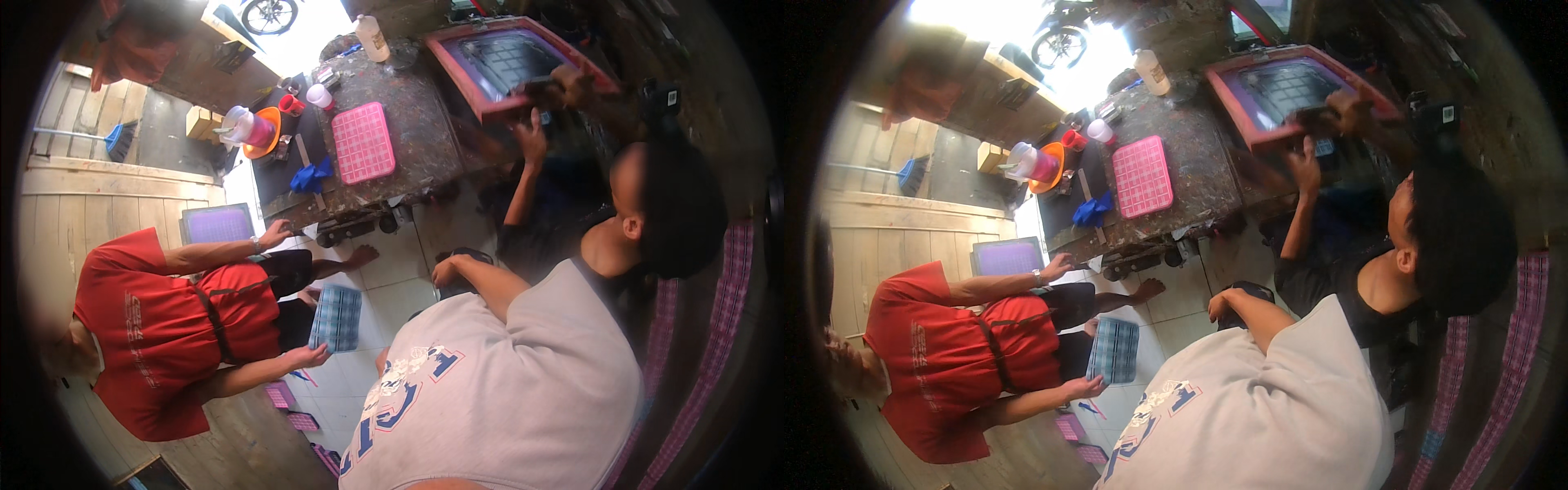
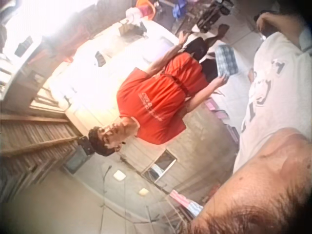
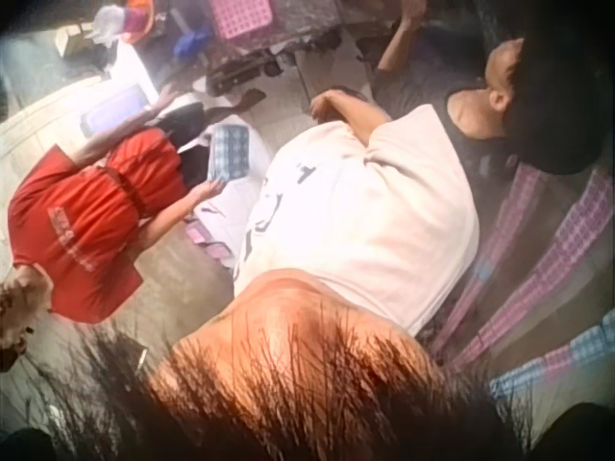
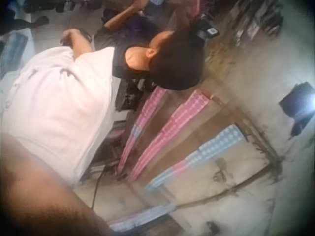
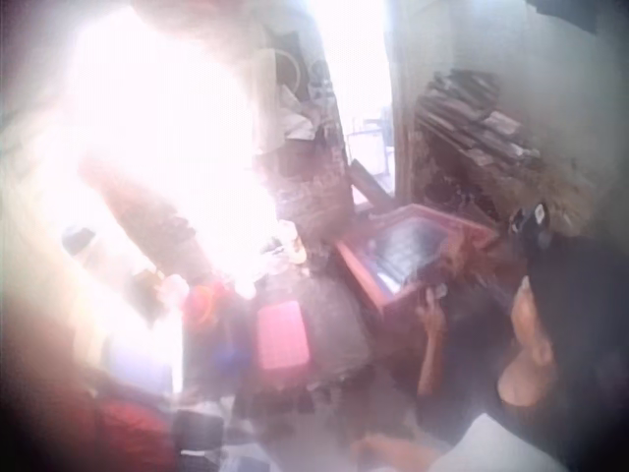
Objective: The person picks up printed blue fabric squares from a table and places them onto drying racks, then repeats the process with pink printed fabric squares.
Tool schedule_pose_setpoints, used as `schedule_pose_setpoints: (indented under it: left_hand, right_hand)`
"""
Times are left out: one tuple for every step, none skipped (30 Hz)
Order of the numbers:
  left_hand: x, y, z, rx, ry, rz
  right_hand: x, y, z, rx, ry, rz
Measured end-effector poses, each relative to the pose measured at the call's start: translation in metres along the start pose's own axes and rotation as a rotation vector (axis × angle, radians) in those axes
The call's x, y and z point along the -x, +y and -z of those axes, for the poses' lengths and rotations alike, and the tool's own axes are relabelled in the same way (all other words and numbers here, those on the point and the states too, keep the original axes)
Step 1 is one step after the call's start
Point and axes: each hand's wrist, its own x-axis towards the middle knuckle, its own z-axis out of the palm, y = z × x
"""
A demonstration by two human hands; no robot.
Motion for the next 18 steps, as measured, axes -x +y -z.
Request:
schedule_pose_setpoints:
  left_hand:
    - [0.004, 0.007, 0.000, 0.090, 0.001, 0.014]
    - [0.008, 0.021, 0.007, 0.174, 0.000, 0.030]
    - [0.013, 0.036, 0.012, 0.267, 0.001, 0.045]
    - [0.020, 0.053, 0.014, 0.370, 0.008, 0.070]
    - [0.029, 0.068, 0.017, 0.462, 0.014, 0.086]
    - [0.038, 0.078, 0.020, 0.521, 0.017, 0.087]
    - [0.043, 0.084, 0.024, 0.538, 0.008, 0.073]
    - [0.050, 0.079, 0.027, 0.496, -0.005, 0.032]
    - [0.050, 0.065, 0.029, 0.384, -0.036, -0.052]
    - [0.047, 0.046, 0.035, 0.269, -0.068, -0.136]
    - [0.046, 0.018, 0.041, 0.195, -0.057, -0.152]
    - [0.045, -0.007, 0.045, 0.115, -0.045, -0.149]
    - [0.043, -0.032, 0.050, 0.020, -0.041, -0.141]
    - [0.040, -0.054, 0.056, -0.075, -0.040, -0.128]
    - [0.039, -0.075, 0.062, -0.158, -0.040, -0.119]
    - [0.039, -0.096, 0.070, -0.228, -0.041, -0.112]
    - [0.041, -0.114, 0.075, -0.279, -0.044, -0.105]
    - [0.043, -0.130, 0.078, -0.307, -0.044, -0.096]
  right_hand:
    - [-0.003, -0.002, -0.005, -0.031, -0.023, -0.021]
    - [-0.010, -0.001, -0.011, -0.075, -0.041, -0.035]
    - [-0.015, 0.000, -0.013, -0.112, -0.054, -0.052]
    - [-0.015, -0.004, -0.018, -0.048, -0.040, -0.057]
    - [-0.013, -0.011, -0.025, 0.018, -0.029, -0.061]
    - [-0.015, -0.016, -0.032, 0.081, -0.020, -0.066]
    - [-0.017, -0.021, -0.037, 0.110, -0.021, -0.041]
    - [-0.019, -0.027, -0.044, 0.143, -0.030, -0.016]
    - [-0.015, -0.036, -0.048, 0.177, -0.035, 0.006]
    - [-0.009, -0.044, -0.054, 0.162, -0.039, -0.022]
    - [0.014, -0.069, -0.058, 0.164, -0.044, -0.046]
    - [0.029, -0.086, -0.061, 0.158, -0.039, -0.072]
    - [0.030, -0.089, -0.066, 0.173, -0.031, -0.057]
    - [0.028, -0.091, -0.075, 0.185, -0.024, -0.040]
    - [0.025, -0.096, -0.083, 0.197, -0.020, -0.019]
    - [0.026, -0.107, -0.093, 0.190, -0.005, -0.055]
    - [0.032, -0.119, -0.102, 0.187, 0.005, -0.093]
    - [0.038, -0.128, -0.110, 0.186, 0.014, -0.136]
